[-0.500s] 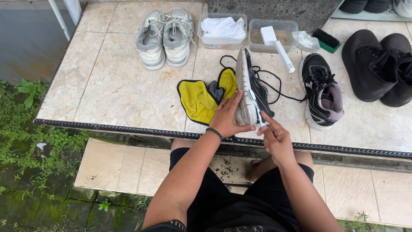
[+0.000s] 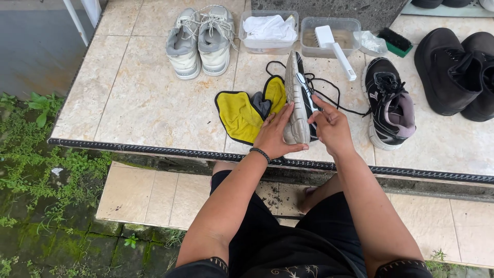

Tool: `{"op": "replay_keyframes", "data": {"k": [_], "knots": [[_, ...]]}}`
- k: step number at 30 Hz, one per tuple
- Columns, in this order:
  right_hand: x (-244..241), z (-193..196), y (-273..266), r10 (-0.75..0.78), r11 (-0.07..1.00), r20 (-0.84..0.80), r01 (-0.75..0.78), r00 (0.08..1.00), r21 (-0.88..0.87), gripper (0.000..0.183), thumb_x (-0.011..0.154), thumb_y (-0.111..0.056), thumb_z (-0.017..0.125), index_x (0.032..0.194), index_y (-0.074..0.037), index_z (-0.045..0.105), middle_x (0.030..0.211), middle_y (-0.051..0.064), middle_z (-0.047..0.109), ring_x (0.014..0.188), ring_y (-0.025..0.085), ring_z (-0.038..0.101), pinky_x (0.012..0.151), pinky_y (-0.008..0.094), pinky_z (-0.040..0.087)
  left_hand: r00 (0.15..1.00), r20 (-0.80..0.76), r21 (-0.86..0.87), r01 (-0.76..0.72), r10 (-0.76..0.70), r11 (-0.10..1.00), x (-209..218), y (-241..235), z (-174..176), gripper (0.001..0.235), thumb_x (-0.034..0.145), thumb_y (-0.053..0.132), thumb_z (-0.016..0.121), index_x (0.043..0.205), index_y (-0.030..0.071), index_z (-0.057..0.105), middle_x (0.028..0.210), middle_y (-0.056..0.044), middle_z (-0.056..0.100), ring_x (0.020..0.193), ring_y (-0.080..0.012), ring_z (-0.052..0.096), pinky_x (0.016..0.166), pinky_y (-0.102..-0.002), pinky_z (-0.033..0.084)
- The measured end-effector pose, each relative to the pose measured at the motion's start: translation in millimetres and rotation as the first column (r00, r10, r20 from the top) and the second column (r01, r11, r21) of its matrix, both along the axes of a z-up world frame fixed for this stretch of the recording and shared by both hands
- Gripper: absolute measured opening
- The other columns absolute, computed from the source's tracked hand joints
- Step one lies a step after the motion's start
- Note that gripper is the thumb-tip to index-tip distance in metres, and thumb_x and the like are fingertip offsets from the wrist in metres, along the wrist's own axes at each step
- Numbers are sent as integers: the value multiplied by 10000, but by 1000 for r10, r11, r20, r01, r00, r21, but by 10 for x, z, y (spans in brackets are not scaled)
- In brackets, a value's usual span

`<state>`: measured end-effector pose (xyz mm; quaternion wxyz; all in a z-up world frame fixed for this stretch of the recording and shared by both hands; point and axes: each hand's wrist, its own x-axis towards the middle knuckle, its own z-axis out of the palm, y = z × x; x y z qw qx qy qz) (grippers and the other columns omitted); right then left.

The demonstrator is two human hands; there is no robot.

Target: Cleaning the sole of a sneaker using a small brush, cleaning solution, and a cloth.

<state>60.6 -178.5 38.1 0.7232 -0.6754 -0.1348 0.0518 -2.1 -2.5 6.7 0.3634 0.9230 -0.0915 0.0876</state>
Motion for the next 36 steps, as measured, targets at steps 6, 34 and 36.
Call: {"op": "replay_keyframes", "data": {"k": [6, 34, 36], "knots": [[-432, 1, -138, -25, 998, -20, 24, 999, -61, 457, 974, 93, 480, 1414, 21, 580, 725, 146, 651, 305, 82, 426, 310, 197, 347, 1000, 4, -19, 8, -7, 1000, -7, 12, -14, 1282, 723, 754, 753, 1666, 217, 72, 1645, -190, 323, 1480, -339, 415, 1273, -483, 202], [-197, 330, -422, 184, 876, -84, -202, 979, -439, 503, 966, 52, 440, 1430, -77, 587, 776, 180, 667, 415, 159, 533, 353, 256, 444, 1000, 25, -12, 7, -7, 1000, 77, 37, -215, 1223, 766, 720, 730, 1646, 145, 106, 1649, -188, 313, 1496, -322, 397, 1270, -483, 214], [-268, 287, -528, 245, 817, -92, -257, 965, -517, 530, 960, 66, 431, 1435, -105, 593, 834, 187, 688, 544, 194, 582, 494, 289, 463, 999, 32, 5, 5, -6, 1000, 130, 44, -356, 1200, 758, 711, 731, 1636, 140, 144, 1656, -143, 309, 1498, -279, 399, 1275, -465, 208]]}}
